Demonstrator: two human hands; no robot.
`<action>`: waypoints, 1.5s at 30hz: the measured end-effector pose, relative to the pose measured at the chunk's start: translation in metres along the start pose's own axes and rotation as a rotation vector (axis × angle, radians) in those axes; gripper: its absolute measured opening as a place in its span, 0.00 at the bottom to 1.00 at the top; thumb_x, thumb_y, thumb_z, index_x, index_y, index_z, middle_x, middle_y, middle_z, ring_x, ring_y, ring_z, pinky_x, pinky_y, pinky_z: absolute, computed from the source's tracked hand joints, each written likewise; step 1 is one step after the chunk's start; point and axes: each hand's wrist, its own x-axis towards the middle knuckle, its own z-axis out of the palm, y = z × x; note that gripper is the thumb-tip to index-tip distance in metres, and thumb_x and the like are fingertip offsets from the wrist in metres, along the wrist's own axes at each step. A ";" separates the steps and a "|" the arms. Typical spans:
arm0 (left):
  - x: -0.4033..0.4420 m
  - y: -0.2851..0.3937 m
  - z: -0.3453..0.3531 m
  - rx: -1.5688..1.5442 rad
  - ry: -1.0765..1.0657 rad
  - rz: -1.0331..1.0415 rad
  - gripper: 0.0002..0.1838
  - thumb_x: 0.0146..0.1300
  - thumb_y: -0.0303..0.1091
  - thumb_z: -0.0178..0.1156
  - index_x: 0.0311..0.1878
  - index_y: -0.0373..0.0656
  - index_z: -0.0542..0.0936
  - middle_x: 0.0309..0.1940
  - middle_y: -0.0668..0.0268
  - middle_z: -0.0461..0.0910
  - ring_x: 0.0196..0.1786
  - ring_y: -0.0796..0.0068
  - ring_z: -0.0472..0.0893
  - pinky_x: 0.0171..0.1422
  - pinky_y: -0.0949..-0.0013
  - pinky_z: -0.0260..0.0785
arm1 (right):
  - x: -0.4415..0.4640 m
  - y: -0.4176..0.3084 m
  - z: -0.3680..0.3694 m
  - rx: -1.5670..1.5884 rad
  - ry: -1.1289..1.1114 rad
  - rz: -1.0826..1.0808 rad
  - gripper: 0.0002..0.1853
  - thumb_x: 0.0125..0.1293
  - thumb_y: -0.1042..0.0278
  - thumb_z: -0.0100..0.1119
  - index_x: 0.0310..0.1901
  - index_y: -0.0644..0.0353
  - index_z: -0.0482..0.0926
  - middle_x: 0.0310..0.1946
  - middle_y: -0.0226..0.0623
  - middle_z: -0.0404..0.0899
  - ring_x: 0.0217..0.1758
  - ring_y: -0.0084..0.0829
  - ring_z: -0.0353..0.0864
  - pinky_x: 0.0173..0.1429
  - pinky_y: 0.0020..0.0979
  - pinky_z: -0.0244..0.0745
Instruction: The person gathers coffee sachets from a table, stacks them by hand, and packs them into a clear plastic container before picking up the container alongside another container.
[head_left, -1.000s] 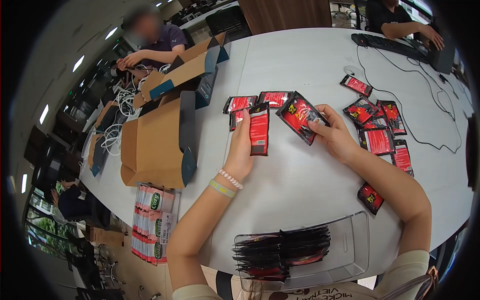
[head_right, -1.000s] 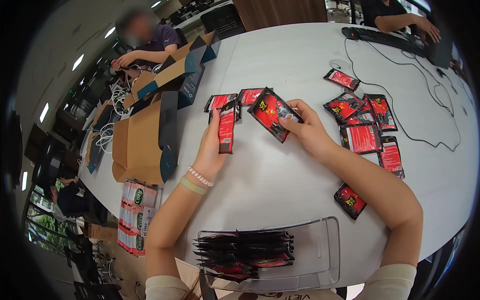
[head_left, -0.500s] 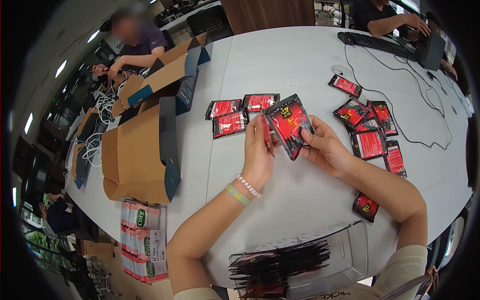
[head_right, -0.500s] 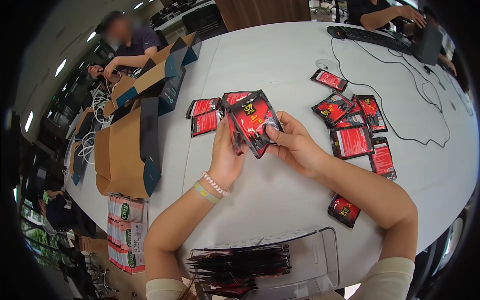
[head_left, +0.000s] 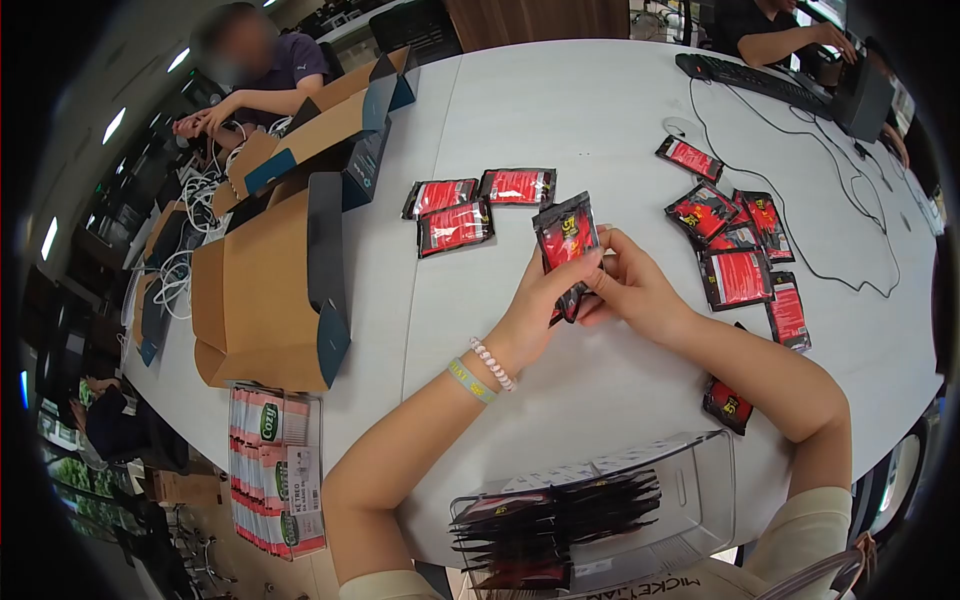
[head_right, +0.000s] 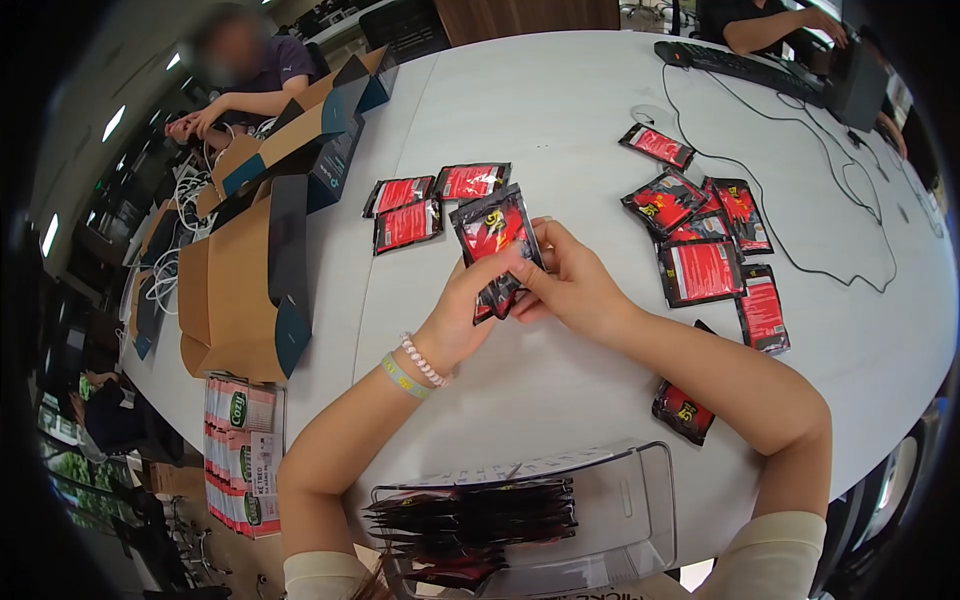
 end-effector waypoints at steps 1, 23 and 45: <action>0.000 -0.001 -0.001 -0.003 0.005 -0.002 0.26 0.67 0.44 0.55 0.63 0.42 0.65 0.50 0.65 0.74 0.48 0.78 0.75 0.47 0.72 0.70 | -0.001 0.001 0.000 -0.042 -0.009 -0.028 0.19 0.72 0.58 0.52 0.54 0.62 0.62 0.34 0.40 0.78 0.31 0.26 0.83 0.35 0.26 0.82; -0.013 -0.004 0.015 0.232 -0.172 0.314 0.45 0.56 0.29 0.63 0.74 0.53 0.51 0.46 0.66 0.67 0.32 0.83 0.68 0.42 0.76 0.66 | 0.126 -0.003 -0.004 -1.096 0.003 -0.824 0.21 0.57 0.78 0.57 0.53 0.56 0.75 0.49 0.35 0.79 0.39 0.38 0.82 0.44 0.33 0.78; -0.005 0.078 -0.023 0.483 0.333 0.868 0.35 0.53 0.34 0.71 0.62 0.44 0.64 0.49 0.62 0.66 0.39 0.79 0.70 0.48 0.75 0.68 | 0.130 0.007 0.030 -1.371 -0.258 -1.290 0.09 0.52 0.73 0.55 0.36 0.63 0.76 0.33 0.42 0.79 0.39 0.41 0.80 0.41 0.35 0.76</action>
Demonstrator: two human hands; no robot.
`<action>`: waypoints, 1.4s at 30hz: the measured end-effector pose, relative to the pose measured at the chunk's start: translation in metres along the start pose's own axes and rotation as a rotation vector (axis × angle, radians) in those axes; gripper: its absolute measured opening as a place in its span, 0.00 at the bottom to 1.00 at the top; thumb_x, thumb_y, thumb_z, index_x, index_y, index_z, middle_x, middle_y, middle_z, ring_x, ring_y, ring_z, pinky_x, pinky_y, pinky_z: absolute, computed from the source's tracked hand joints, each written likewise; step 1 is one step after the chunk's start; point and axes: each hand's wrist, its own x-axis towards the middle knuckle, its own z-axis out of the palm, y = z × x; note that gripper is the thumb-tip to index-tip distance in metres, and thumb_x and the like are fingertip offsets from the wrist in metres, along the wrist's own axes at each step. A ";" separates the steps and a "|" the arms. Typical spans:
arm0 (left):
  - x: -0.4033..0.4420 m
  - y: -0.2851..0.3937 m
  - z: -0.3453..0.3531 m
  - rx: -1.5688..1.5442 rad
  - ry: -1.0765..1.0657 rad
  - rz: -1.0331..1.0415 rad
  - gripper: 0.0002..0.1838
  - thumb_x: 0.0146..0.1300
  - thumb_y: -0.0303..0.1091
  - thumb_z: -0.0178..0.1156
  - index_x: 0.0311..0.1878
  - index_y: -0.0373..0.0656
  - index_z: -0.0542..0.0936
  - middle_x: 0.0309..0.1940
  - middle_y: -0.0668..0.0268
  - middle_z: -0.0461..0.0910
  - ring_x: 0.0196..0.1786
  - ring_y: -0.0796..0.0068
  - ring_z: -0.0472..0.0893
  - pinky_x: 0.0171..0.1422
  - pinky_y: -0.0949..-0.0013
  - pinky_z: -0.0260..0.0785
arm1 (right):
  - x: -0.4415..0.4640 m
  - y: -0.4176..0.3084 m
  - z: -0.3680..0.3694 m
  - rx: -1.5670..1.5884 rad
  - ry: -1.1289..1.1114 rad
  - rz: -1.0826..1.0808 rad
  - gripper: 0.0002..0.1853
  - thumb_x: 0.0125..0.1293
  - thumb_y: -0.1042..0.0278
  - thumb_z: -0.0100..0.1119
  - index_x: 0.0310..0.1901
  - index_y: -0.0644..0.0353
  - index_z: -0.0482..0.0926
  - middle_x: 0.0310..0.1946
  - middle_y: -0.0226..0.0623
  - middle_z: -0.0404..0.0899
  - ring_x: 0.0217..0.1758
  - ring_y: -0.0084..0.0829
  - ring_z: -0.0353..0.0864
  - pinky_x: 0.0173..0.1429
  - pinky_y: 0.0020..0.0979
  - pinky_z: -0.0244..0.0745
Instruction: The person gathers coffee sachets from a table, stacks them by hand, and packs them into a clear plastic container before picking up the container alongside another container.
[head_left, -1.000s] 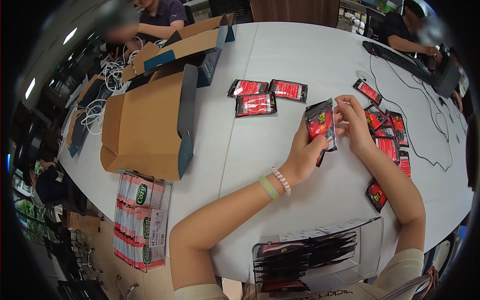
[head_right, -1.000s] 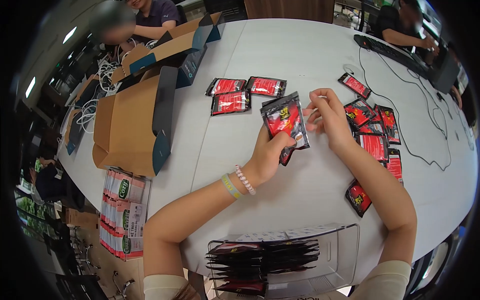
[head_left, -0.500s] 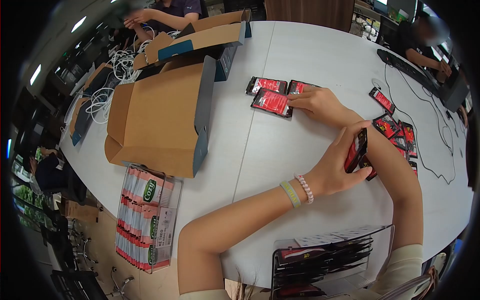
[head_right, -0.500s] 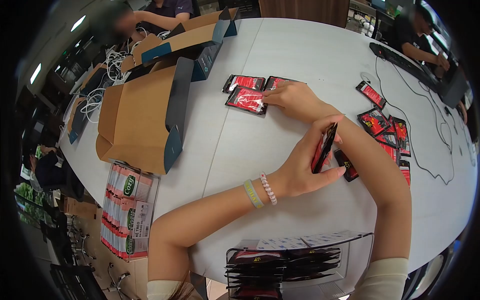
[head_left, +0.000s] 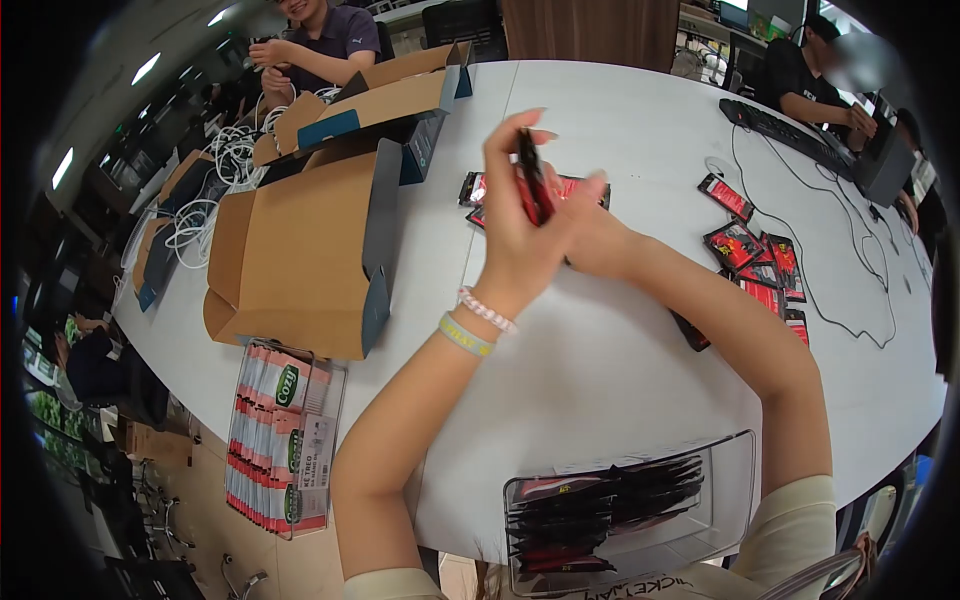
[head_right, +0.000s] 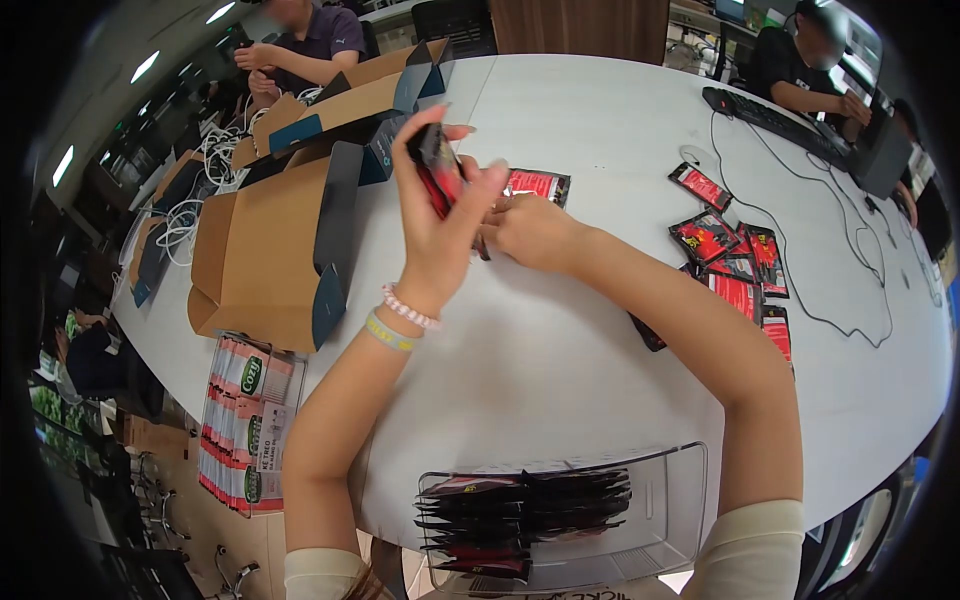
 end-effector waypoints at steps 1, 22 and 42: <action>0.005 0.000 -0.008 0.014 0.015 -0.040 0.33 0.56 0.31 0.68 0.63 0.44 0.64 0.49 0.62 0.67 0.38 0.81 0.71 0.46 0.76 0.68 | -0.001 -0.008 -0.003 -0.121 -0.104 -0.042 0.08 0.51 0.73 0.56 0.34 0.62 0.76 0.29 0.39 0.79 0.36 0.38 0.80 0.38 0.34 0.76; -0.048 -0.026 0.020 -0.615 -0.427 -0.838 0.35 0.68 0.54 0.53 0.71 0.46 0.56 0.58 0.60 0.69 0.59 0.74 0.73 0.62 0.67 0.69 | -0.039 -0.058 -0.092 0.061 0.264 0.521 0.07 0.59 0.78 0.58 0.39 0.63 0.75 0.28 0.41 0.77 0.31 0.43 0.77 0.35 0.39 0.72; -0.054 -0.035 0.027 -0.695 -0.194 -0.962 0.29 0.73 0.58 0.39 0.66 0.48 0.63 0.55 0.58 0.72 0.55 0.64 0.77 0.56 0.57 0.76 | -0.057 -0.050 -0.084 0.510 -0.065 0.581 0.62 0.37 0.47 0.78 0.72 0.62 0.52 0.68 0.50 0.57 0.62 0.48 0.68 0.62 0.42 0.65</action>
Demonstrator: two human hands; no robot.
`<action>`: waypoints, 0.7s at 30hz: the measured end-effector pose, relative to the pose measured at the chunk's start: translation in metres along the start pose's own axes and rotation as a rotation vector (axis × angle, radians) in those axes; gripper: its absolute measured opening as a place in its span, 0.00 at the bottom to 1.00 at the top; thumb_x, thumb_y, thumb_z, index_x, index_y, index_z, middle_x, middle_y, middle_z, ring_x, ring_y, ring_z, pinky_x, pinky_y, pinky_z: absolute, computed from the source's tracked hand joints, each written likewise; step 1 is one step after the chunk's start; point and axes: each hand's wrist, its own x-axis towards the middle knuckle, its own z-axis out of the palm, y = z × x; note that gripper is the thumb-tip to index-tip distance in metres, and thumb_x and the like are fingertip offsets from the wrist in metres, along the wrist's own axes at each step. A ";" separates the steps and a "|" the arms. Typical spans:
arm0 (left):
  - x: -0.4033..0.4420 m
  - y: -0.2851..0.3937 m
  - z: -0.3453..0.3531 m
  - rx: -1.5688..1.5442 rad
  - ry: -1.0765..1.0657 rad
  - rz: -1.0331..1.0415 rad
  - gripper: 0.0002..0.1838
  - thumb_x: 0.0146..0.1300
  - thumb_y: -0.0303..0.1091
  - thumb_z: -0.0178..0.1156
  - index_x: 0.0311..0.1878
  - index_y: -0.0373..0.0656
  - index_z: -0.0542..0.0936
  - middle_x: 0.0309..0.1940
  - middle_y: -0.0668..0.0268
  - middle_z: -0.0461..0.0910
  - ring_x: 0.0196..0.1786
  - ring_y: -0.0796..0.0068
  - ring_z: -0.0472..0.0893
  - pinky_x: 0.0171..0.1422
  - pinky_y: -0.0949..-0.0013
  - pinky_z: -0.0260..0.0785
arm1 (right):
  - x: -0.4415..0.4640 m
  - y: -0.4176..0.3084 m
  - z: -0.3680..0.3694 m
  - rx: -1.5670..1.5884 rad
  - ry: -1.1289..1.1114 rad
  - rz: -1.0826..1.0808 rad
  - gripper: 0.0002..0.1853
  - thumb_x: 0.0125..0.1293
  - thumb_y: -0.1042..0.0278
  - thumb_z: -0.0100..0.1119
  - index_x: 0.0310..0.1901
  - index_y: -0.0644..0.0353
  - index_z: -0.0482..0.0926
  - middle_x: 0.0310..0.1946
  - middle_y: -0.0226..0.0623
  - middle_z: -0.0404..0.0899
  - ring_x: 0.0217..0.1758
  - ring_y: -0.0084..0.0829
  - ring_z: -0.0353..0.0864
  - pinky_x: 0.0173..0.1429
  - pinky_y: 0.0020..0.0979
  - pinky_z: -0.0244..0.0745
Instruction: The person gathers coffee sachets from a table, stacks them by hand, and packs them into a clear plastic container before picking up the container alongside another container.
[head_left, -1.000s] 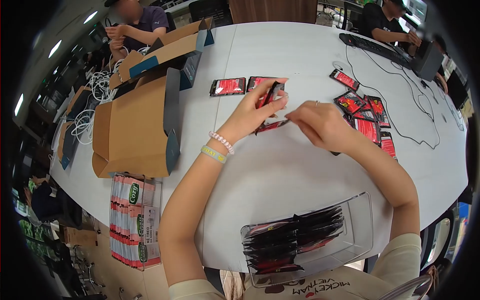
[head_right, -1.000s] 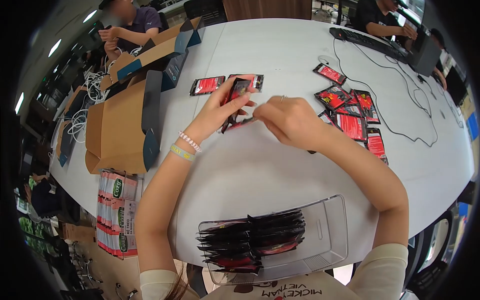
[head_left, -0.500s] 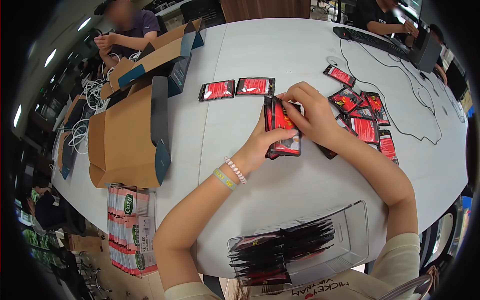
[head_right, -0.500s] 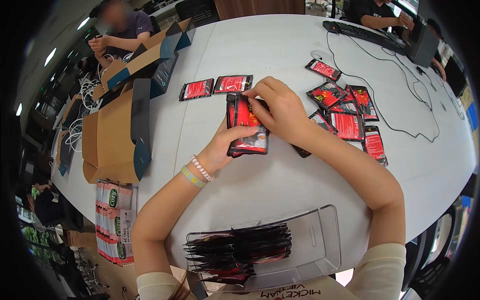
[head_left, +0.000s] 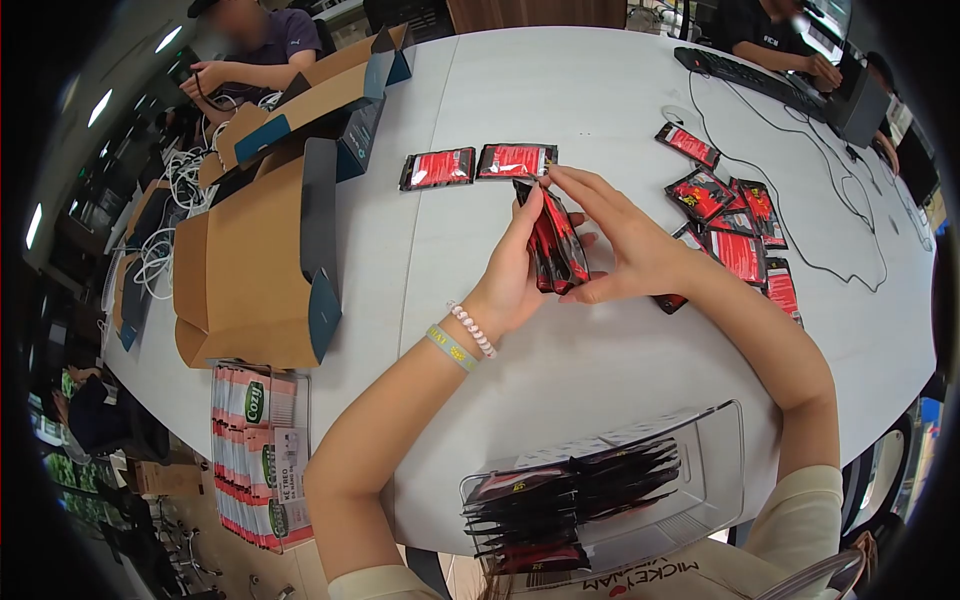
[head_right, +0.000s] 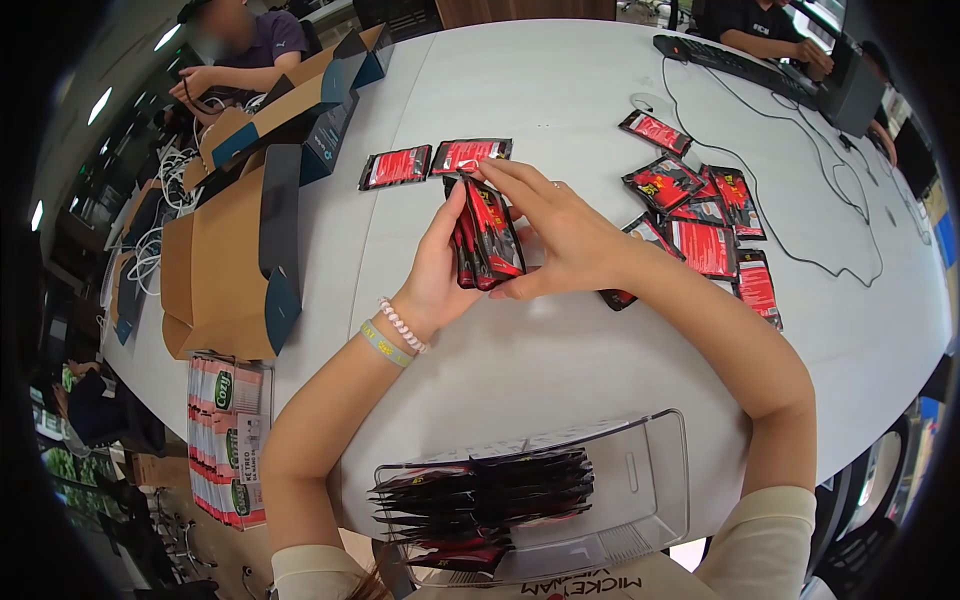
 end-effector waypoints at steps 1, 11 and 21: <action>-0.001 0.001 0.002 -0.002 0.001 0.000 0.29 0.73 0.58 0.39 0.66 0.48 0.63 0.55 0.58 0.72 0.55 0.64 0.77 0.56 0.57 0.76 | 0.000 -0.002 0.000 0.001 -0.002 0.000 0.62 0.37 0.47 0.78 0.72 0.62 0.52 0.68 0.50 0.57 0.62 0.48 0.68 0.62 0.42 0.65; -0.003 -0.004 0.008 0.086 -0.116 0.004 0.32 0.72 0.61 0.36 0.67 0.47 0.58 0.57 0.59 0.70 0.58 0.67 0.76 0.56 0.61 0.76 | -0.004 -0.010 0.004 -0.298 0.003 -0.102 0.65 0.34 0.55 0.77 0.72 0.67 0.45 0.65 0.53 0.60 0.66 0.52 0.64 0.70 0.47 0.55; -0.001 0.006 0.002 0.016 -0.068 -0.082 0.29 0.71 0.59 0.42 0.59 0.45 0.70 0.50 0.60 0.78 0.52 0.68 0.80 0.51 0.56 0.78 | -0.003 -0.017 0.004 -0.280 0.002 -0.067 0.66 0.32 0.55 0.77 0.72 0.69 0.45 0.61 0.54 0.63 0.63 0.52 0.66 0.68 0.46 0.57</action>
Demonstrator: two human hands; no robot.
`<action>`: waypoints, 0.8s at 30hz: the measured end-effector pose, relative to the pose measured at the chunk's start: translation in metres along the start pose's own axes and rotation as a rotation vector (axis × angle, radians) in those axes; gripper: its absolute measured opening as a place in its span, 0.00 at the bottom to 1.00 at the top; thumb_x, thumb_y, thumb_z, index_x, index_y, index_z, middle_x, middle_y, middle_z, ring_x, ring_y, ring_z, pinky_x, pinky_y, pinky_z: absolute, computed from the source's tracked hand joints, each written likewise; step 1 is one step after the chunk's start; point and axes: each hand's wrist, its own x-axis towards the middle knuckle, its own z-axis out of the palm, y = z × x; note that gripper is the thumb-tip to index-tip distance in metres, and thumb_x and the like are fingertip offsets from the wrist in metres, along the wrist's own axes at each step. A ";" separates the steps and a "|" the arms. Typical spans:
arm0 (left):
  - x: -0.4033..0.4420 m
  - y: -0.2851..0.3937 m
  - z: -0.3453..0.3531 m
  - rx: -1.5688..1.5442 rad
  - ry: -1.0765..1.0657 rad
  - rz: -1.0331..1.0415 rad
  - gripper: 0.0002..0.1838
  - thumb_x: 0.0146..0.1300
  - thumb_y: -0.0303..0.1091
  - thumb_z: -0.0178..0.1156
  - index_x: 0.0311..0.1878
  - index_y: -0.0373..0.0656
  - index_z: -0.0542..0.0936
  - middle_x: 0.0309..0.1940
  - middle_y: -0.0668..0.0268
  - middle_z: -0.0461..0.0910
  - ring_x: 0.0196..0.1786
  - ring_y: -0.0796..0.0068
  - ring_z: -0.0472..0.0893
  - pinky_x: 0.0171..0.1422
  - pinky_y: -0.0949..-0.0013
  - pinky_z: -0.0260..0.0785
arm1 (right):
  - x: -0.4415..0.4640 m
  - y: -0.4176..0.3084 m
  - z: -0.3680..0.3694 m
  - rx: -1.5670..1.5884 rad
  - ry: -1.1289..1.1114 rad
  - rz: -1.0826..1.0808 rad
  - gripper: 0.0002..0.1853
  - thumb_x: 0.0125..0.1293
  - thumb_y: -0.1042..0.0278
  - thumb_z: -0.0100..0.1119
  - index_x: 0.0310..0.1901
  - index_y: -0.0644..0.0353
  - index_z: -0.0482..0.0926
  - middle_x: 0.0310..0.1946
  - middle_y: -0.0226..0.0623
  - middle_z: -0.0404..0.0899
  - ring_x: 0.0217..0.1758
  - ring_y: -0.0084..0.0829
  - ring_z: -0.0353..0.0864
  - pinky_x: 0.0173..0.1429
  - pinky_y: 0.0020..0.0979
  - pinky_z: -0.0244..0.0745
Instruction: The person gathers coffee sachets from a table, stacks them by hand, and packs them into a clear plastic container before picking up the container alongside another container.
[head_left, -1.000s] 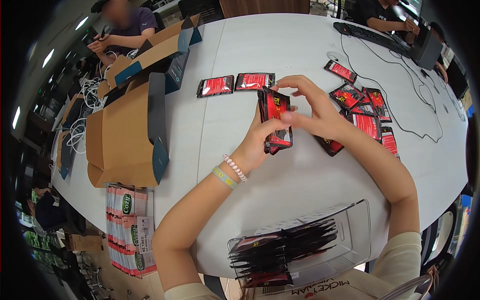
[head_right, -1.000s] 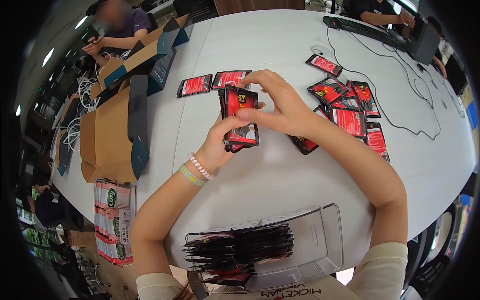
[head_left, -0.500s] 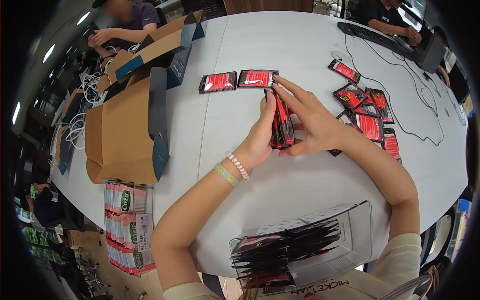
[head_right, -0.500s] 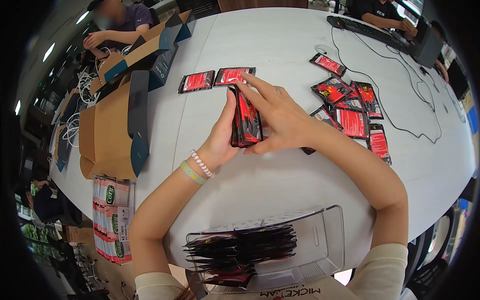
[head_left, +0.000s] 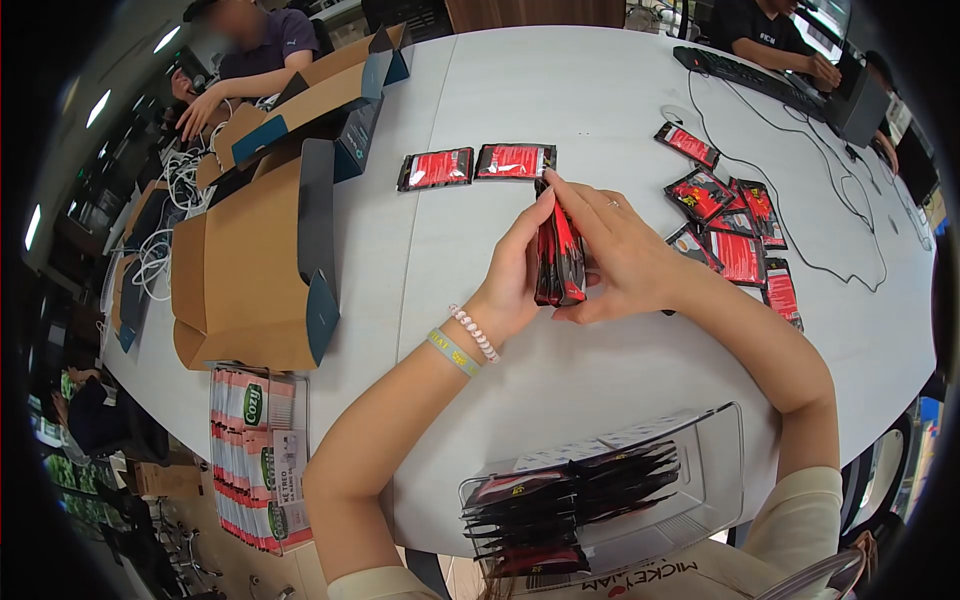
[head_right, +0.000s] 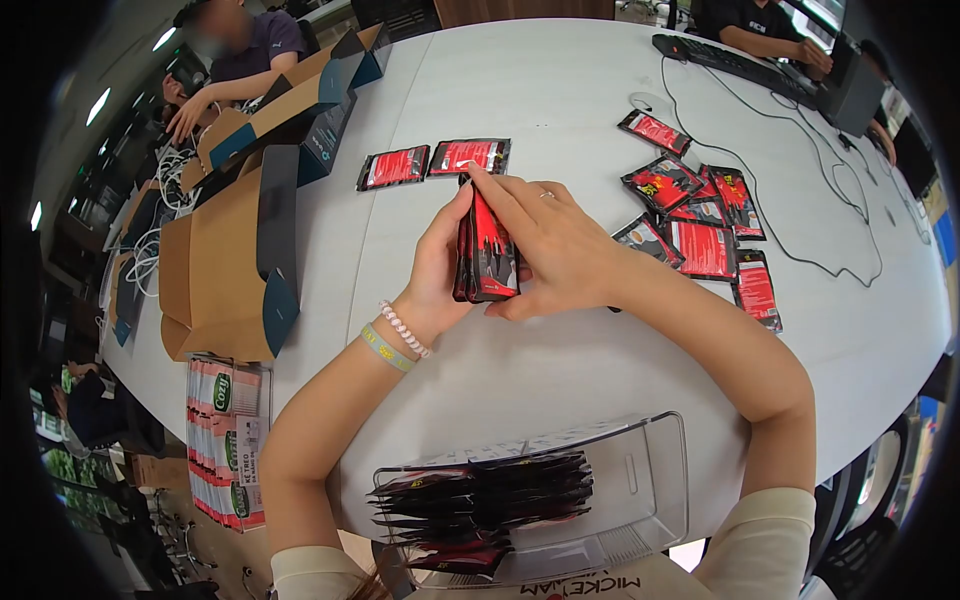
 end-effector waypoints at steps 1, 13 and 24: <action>0.000 0.000 0.001 0.000 0.000 -0.001 0.29 0.71 0.59 0.42 0.59 0.45 0.70 0.50 0.60 0.78 0.52 0.68 0.80 0.51 0.56 0.78 | 0.000 0.000 0.000 0.000 0.000 0.001 0.66 0.32 0.55 0.77 0.72 0.69 0.45 0.61 0.54 0.63 0.63 0.52 0.66 0.68 0.46 0.57; -0.004 0.005 0.012 0.043 0.073 -0.035 0.35 0.66 0.68 0.42 0.61 0.47 0.68 0.47 0.61 0.79 0.44 0.69 0.83 0.45 0.63 0.81 | 0.000 0.004 0.001 -0.089 -0.008 -0.022 0.67 0.34 0.44 0.76 0.71 0.70 0.47 0.60 0.54 0.63 0.64 0.51 0.65 0.67 0.46 0.57; -0.004 0.008 0.000 0.146 -0.121 -0.024 0.50 0.60 0.36 0.64 0.72 0.45 0.36 0.56 0.55 0.66 0.54 0.63 0.77 0.49 0.64 0.77 | 0.006 0.006 -0.022 0.529 -0.117 0.208 0.49 0.38 0.64 0.80 0.62 0.67 0.62 0.47 0.46 0.73 0.52 0.37 0.75 0.54 0.34 0.73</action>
